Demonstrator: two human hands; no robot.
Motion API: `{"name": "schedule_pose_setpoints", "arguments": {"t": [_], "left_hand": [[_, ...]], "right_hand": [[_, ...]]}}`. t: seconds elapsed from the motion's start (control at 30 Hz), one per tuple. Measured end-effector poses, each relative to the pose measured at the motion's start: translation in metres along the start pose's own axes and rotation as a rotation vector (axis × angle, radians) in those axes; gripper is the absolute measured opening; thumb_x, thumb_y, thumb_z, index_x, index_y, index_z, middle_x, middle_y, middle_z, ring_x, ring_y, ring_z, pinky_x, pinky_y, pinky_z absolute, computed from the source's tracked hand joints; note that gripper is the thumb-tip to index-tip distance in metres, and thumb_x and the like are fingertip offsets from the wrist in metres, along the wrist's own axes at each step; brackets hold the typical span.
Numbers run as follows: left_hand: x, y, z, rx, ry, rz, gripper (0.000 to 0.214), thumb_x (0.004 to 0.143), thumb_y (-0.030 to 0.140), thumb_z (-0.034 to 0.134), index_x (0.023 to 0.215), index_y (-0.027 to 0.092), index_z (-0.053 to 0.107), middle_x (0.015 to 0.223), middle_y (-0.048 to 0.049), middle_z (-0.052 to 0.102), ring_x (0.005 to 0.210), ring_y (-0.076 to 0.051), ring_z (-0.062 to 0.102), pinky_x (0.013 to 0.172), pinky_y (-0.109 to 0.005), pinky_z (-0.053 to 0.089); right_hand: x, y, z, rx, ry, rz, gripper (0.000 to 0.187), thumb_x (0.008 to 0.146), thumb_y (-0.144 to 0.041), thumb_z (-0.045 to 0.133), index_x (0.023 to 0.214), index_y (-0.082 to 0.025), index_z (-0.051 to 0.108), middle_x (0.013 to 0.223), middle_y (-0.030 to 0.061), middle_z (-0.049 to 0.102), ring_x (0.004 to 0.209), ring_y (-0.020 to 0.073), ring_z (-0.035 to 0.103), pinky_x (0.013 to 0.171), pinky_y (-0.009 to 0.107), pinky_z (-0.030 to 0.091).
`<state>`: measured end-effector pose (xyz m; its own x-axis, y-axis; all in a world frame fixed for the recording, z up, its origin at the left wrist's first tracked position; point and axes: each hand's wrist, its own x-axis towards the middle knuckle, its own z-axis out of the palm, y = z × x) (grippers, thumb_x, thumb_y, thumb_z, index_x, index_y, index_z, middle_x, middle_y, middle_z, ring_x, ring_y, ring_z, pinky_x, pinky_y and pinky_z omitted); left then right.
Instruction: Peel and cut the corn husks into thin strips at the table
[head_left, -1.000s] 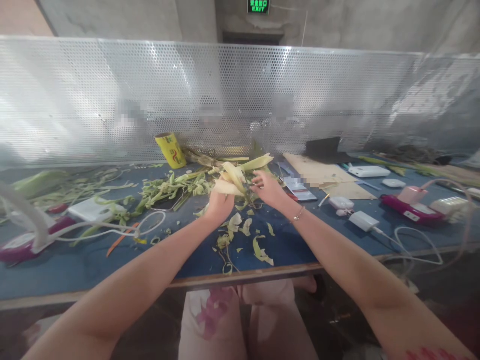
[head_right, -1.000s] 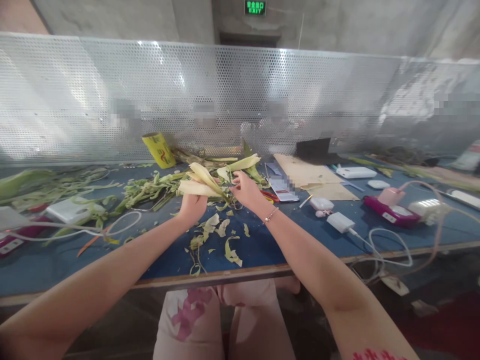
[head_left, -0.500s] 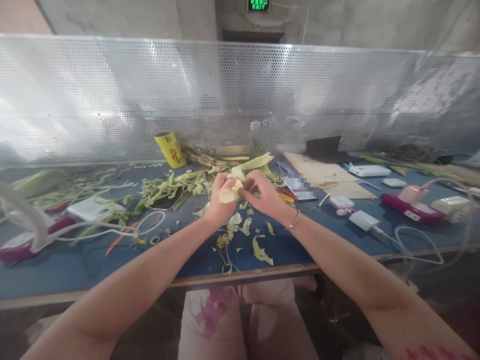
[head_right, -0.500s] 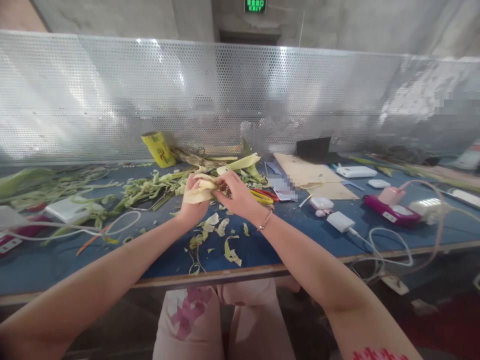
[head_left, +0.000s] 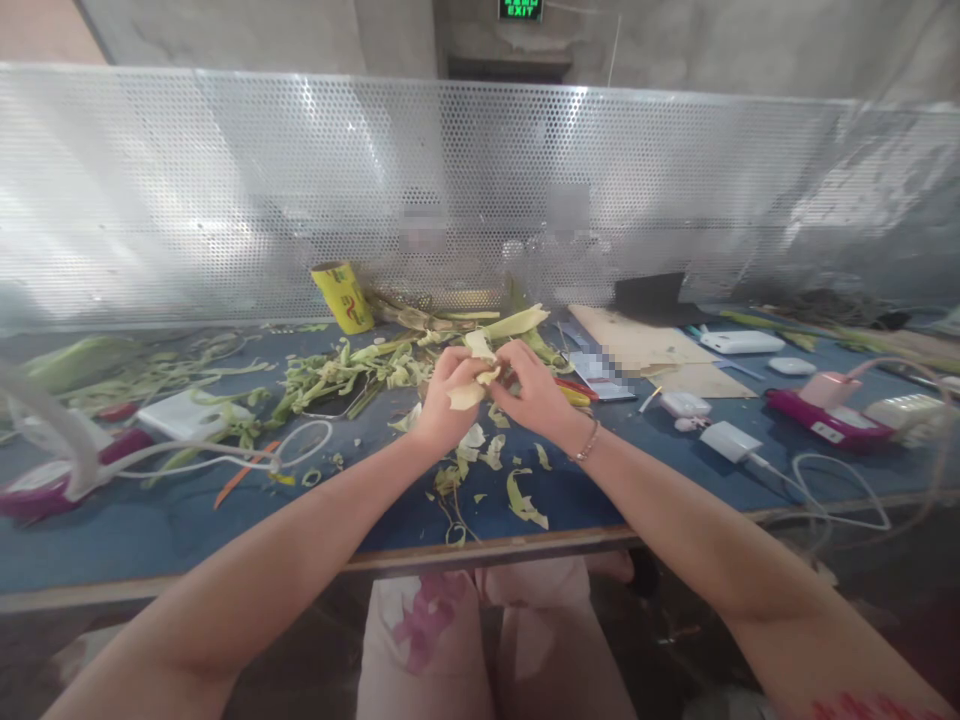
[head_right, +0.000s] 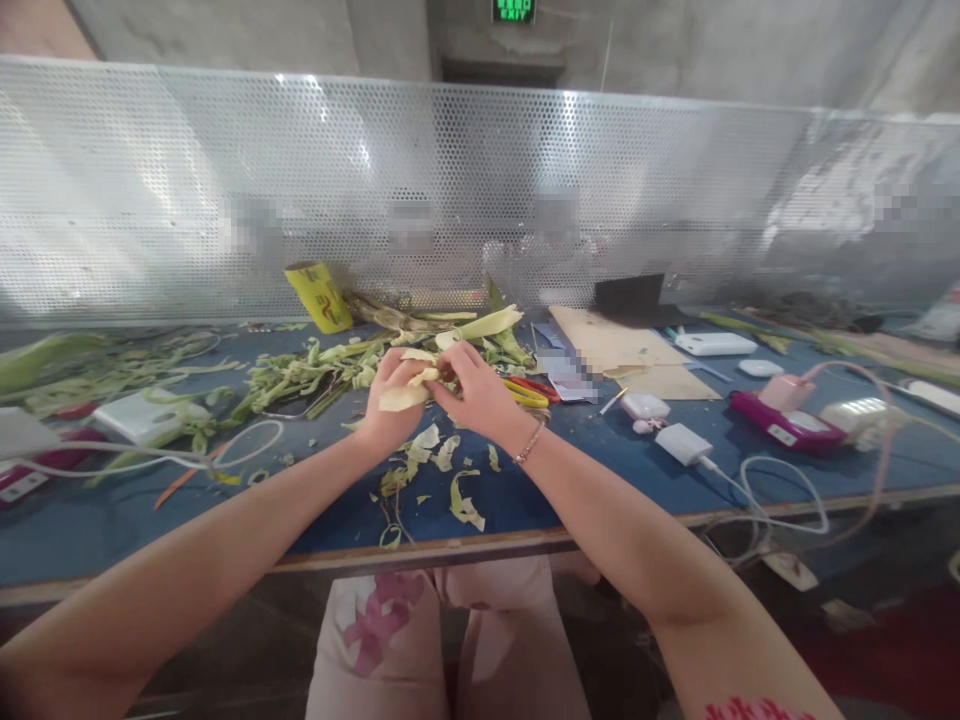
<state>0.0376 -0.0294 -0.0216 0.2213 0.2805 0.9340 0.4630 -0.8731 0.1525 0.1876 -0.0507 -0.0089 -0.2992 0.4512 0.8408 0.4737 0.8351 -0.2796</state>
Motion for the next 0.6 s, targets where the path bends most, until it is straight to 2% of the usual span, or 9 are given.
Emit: {"name": "schedule_pose_setpoints", "arguments": {"t": [0.13, 0.27, 0.4, 0.5, 0.6], "left_hand": [[0.0036, 0.0030, -0.0042, -0.017, -0.025, 0.042, 0.012, 0.076, 0.012, 0.054, 0.085, 0.020, 0.055, 0.089, -0.0051, 0.053, 0.084, -0.015, 0.054, 0.069, -0.029, 0.048], [0.0040, 0.0043, -0.0061, -0.068, -0.029, -0.039, 0.010, 0.079, 0.013, 0.050, 0.085, 0.020, 0.053, 0.086, -0.0048, 0.054, 0.081, -0.014, 0.053, 0.066, -0.027, 0.047], [0.0017, 0.0033, -0.0029, -0.137, -0.028, -0.205, 0.008, 0.080, 0.017, 0.051, 0.087, 0.020, 0.054, 0.087, -0.0038, 0.058, 0.081, -0.014, 0.055, 0.067, -0.026, 0.046], [0.0021, 0.0022, 0.0003, -0.196, 0.029, -0.383, 0.005, 0.078, 0.020, 0.054, 0.083, 0.019, 0.054, 0.080, -0.0022, 0.058, 0.074, -0.013, 0.056, 0.066, -0.026, 0.044], [0.0037, 0.0008, 0.0025, -0.194, 0.068, -0.494, 0.006, 0.077, 0.022, 0.055, 0.081, 0.018, 0.052, 0.077, -0.0019, 0.059, 0.073, -0.014, 0.057, 0.069, -0.029, 0.044]], "right_hand": [[0.0008, 0.0016, 0.0010, -0.037, 0.027, -0.031, 0.012, 0.082, -0.018, 0.046, 0.075, -0.022, 0.038, 0.075, 0.0011, 0.045, 0.073, 0.0165, 0.046, 0.067, 0.033, 0.043], [0.0007, 0.0045, -0.0001, 0.002, 0.078, 0.030, 0.011, 0.081, -0.018, 0.047, 0.074, -0.022, 0.040, 0.072, 0.0006, 0.047, 0.069, 0.0158, 0.046, 0.064, 0.031, 0.040], [0.0013, 0.0021, -0.0025, 0.070, 0.099, 0.114, 0.015, 0.079, -0.016, 0.048, 0.069, -0.021, 0.038, 0.072, 0.0004, 0.049, 0.067, 0.0143, 0.047, 0.064, 0.030, 0.040], [0.0019, -0.0009, -0.0036, 0.112, 0.081, 0.156, 0.015, 0.079, -0.016, 0.047, 0.068, -0.021, 0.038, 0.075, 0.0009, 0.053, 0.071, 0.0143, 0.049, 0.068, 0.030, 0.041], [0.0018, -0.0014, -0.0036, 0.140, 0.063, 0.180, 0.014, 0.079, -0.017, 0.048, 0.069, -0.021, 0.039, 0.080, 0.0019, 0.056, 0.076, 0.0150, 0.052, 0.072, 0.031, 0.042]]}}
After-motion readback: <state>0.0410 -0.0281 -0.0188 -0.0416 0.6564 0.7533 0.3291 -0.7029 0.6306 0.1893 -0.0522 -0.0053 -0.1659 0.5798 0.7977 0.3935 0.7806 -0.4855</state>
